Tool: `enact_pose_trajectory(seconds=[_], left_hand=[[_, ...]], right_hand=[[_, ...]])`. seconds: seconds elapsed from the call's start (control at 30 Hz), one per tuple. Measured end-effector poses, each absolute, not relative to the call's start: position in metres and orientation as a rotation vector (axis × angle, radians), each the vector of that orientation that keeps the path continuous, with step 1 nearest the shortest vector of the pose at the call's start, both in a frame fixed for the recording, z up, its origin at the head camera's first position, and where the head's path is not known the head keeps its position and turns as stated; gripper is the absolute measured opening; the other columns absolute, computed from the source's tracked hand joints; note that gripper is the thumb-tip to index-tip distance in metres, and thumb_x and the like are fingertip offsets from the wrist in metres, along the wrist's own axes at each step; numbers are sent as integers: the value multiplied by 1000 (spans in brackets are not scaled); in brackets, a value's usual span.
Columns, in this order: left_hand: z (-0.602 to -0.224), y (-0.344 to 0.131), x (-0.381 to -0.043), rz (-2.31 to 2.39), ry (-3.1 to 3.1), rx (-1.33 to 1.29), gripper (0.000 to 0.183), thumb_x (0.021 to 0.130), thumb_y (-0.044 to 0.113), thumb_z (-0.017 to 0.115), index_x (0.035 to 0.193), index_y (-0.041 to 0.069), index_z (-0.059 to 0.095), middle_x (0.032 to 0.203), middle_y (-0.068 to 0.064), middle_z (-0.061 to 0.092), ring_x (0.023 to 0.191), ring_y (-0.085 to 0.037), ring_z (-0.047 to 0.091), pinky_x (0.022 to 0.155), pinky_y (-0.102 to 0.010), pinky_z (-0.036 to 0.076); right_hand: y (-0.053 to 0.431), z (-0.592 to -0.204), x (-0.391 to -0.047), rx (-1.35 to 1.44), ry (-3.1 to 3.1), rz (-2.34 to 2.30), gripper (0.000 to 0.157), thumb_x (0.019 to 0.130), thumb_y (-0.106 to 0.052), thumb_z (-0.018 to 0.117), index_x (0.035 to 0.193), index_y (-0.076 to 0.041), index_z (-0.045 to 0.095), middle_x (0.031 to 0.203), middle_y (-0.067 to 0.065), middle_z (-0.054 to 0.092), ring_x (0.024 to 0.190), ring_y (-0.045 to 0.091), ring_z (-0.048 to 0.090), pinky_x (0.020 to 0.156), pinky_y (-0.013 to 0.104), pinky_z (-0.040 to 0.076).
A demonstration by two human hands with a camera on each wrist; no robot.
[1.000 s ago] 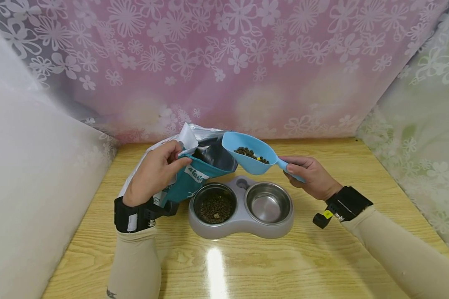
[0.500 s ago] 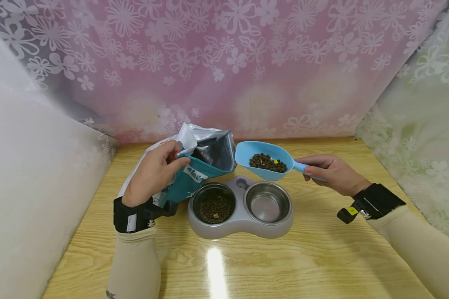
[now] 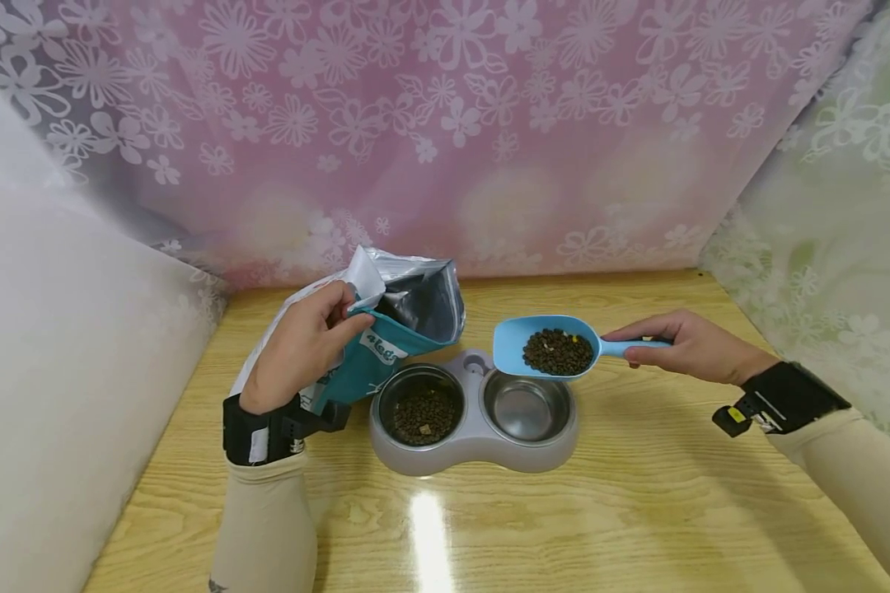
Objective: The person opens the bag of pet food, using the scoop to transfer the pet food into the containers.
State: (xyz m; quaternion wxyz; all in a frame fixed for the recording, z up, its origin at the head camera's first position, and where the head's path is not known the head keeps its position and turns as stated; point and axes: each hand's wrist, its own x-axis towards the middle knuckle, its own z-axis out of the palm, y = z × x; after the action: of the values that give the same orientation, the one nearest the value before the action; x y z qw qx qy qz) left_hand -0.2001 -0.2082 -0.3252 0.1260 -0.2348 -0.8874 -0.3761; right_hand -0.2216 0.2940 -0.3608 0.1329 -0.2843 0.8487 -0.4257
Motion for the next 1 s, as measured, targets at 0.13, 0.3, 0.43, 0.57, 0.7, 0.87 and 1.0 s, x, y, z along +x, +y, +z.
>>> enact_pose_trajectory(seconds=[0.13,0.3,0.43,0.57,0.7,0.87,1.0], left_hand=[[-325,-208,-200,-1092,-2587,-681,27,97,30,60,86,13,42,68,-7,34,54,-21,36,54,-32,31],[-326,-208,-201,-1064,-2588,-686,27,97,31,59,85,14,42,70,-6,35,54,-20,36,53,-32,31],[-326,-208,-201,-1054,-2590,-689,27,97,31,59,85,14,42,70,-6,35,54,-20,36,53,-32,31],[-325,-208,-201,-1053,-2590,-692,27,97,31,59,85,14,41,71,-6,34,55,-20,35,54,-32,31],[-325,-207,-200,-1058,-2594,-690,27,97,31,59,86,14,41,70,-6,34,54,-20,36,53,-32,31],[-325,-207,-200,-1057,-2600,-681,28,97,31,59,85,14,41,70,-6,34,54,-20,36,54,-32,31],[-325,-206,-200,-1065,-2604,-671,28,97,31,60,85,14,41,69,-7,34,54,-20,36,54,-32,31]], right_hand=[[294,-365,-221,-840,2495,-1149,33,92,-20,66,125,-16,65,120,3,64,94,15,64,73,30,51],[294,-368,-220,-909,2495,-1089,31,92,-20,65,124,-17,66,122,2,63,105,10,61,79,30,50],[292,-368,-219,-956,2528,-1048,29,93,-20,65,122,-19,67,120,-1,64,109,8,59,80,28,50],[290,-367,-218,-967,2553,-1024,29,92,-21,65,121,-21,67,117,-3,65,98,9,61,76,27,49],[288,-365,-216,-1000,2565,-995,29,93,-22,65,122,-21,67,114,-4,65,87,11,61,71,28,48],[282,-360,-215,-1086,2579,-902,30,94,-25,63,124,-22,65,114,-9,64,97,9,62,75,30,50],[279,-358,-215,-1112,2587,-865,30,95,-26,62,124,-23,65,112,-11,64,94,8,62,74,30,50]])
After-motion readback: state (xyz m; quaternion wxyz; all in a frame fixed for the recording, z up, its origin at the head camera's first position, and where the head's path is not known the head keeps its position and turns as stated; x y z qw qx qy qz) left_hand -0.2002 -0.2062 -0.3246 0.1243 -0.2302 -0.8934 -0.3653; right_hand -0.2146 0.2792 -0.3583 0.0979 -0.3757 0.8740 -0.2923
